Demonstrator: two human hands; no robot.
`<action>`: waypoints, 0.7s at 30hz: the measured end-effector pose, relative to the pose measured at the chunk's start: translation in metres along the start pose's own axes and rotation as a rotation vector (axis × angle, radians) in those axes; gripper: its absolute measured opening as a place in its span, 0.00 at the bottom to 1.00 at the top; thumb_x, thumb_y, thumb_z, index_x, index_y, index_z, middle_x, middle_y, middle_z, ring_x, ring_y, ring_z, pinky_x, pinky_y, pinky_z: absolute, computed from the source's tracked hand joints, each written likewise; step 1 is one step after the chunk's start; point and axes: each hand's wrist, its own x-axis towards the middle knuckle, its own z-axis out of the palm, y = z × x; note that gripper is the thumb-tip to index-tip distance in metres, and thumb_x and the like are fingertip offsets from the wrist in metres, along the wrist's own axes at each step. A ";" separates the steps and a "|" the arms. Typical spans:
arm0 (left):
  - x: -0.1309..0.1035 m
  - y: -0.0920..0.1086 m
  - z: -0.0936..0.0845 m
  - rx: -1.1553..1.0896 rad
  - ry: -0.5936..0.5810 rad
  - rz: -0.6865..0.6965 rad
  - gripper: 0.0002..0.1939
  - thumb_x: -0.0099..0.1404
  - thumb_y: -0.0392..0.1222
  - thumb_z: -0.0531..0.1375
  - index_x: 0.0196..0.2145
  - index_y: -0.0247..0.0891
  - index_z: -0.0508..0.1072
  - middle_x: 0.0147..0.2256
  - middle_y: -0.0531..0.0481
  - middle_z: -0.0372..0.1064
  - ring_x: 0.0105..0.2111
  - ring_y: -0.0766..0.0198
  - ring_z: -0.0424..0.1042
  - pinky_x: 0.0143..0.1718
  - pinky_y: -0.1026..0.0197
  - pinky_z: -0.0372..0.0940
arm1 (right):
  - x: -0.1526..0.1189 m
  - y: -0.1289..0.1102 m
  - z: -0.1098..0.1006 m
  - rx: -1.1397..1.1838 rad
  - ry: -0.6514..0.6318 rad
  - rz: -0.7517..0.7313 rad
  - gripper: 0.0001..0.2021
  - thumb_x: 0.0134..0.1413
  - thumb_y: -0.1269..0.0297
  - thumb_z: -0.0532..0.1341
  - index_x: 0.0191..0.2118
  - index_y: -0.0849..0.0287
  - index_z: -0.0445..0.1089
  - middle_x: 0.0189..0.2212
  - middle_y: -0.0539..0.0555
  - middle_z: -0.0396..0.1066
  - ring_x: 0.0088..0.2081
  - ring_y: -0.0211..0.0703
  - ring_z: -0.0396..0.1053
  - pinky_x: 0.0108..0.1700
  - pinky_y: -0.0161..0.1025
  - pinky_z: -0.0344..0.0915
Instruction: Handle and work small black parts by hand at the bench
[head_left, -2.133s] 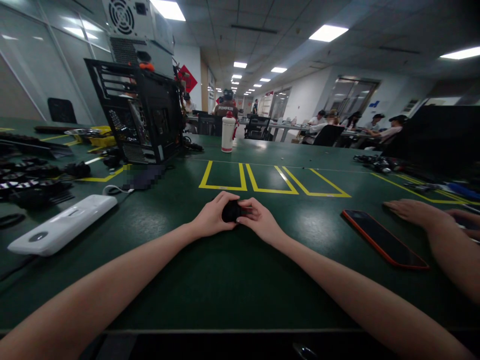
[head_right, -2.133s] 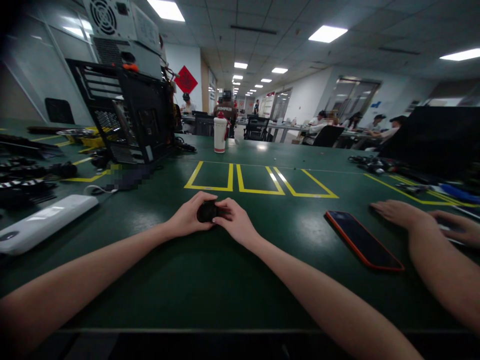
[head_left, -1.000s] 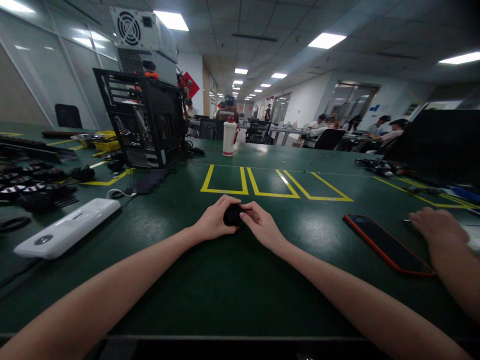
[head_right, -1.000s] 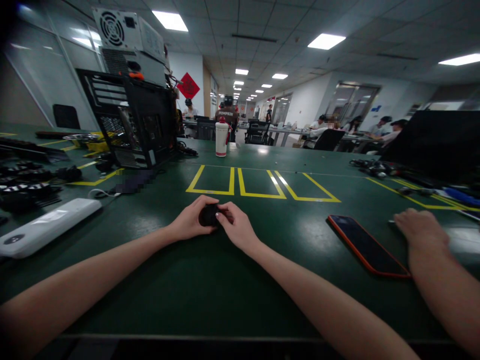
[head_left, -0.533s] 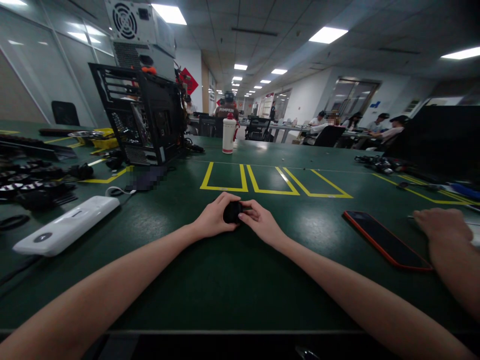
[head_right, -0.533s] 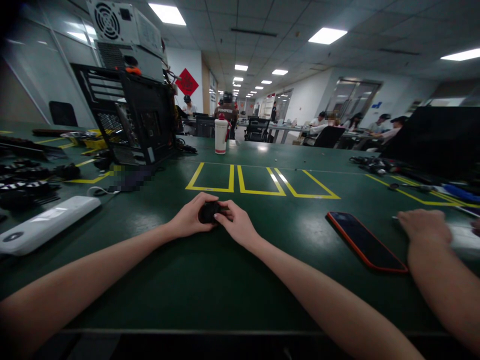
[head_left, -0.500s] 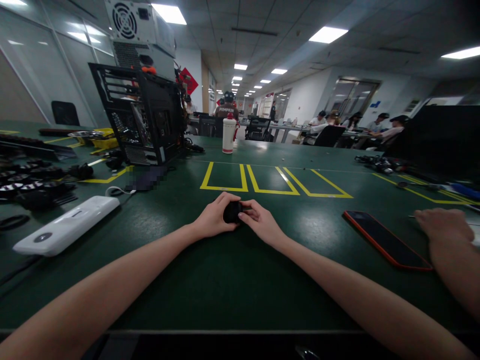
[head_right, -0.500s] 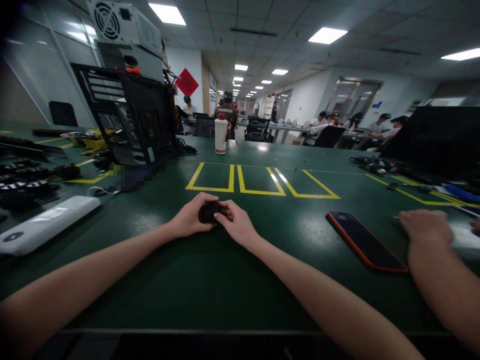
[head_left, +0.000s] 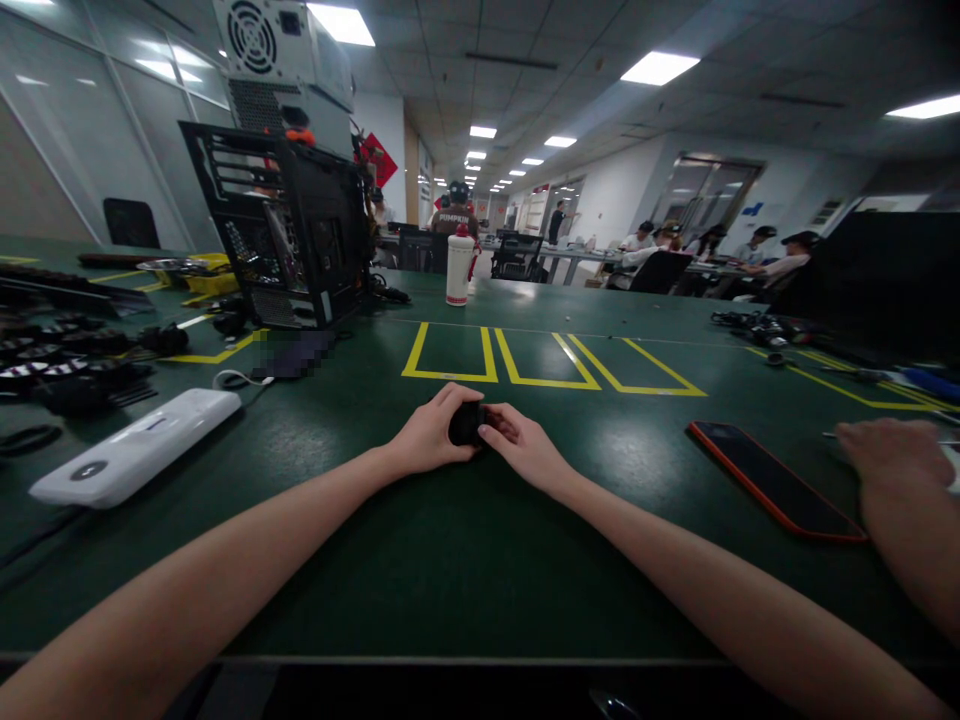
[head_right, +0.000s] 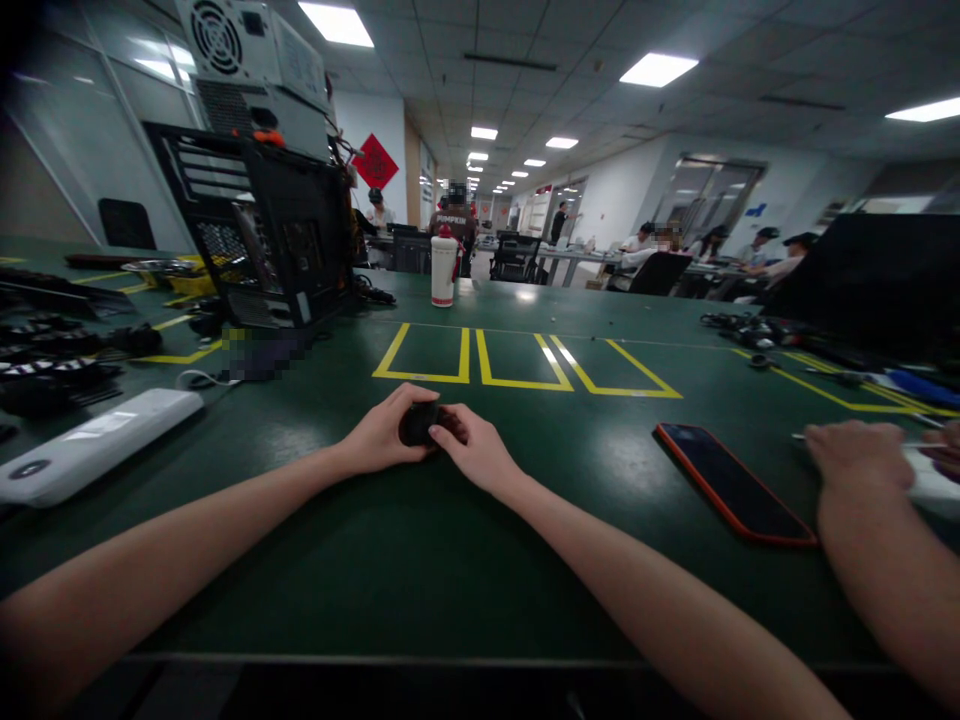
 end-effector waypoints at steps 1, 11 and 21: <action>0.000 0.000 0.000 -0.004 0.000 -0.001 0.30 0.47 0.38 0.62 0.48 0.42 0.56 0.45 0.48 0.58 0.45 0.58 0.62 0.44 0.54 0.62 | 0.000 0.001 0.000 -0.005 0.009 -0.003 0.15 0.52 0.58 0.54 0.46 0.57 0.61 0.40 0.54 0.66 0.42 0.43 0.66 0.45 0.46 0.64; 0.001 0.001 -0.001 -0.035 0.008 0.001 0.30 0.47 0.37 0.62 0.48 0.43 0.57 0.45 0.48 0.59 0.44 0.57 0.63 0.44 0.54 0.62 | 0.001 0.000 0.005 0.059 0.021 -0.025 0.16 0.53 0.62 0.53 0.49 0.54 0.57 0.43 0.54 0.64 0.45 0.43 0.64 0.48 0.46 0.62; 0.001 0.000 0.000 -0.017 0.016 0.001 0.29 0.47 0.38 0.62 0.47 0.42 0.57 0.44 0.48 0.59 0.44 0.58 0.63 0.43 0.55 0.62 | 0.002 -0.003 0.005 0.287 0.063 -0.040 0.09 0.48 0.65 0.58 0.38 0.56 0.62 0.38 0.50 0.65 0.44 0.40 0.66 0.48 0.42 0.63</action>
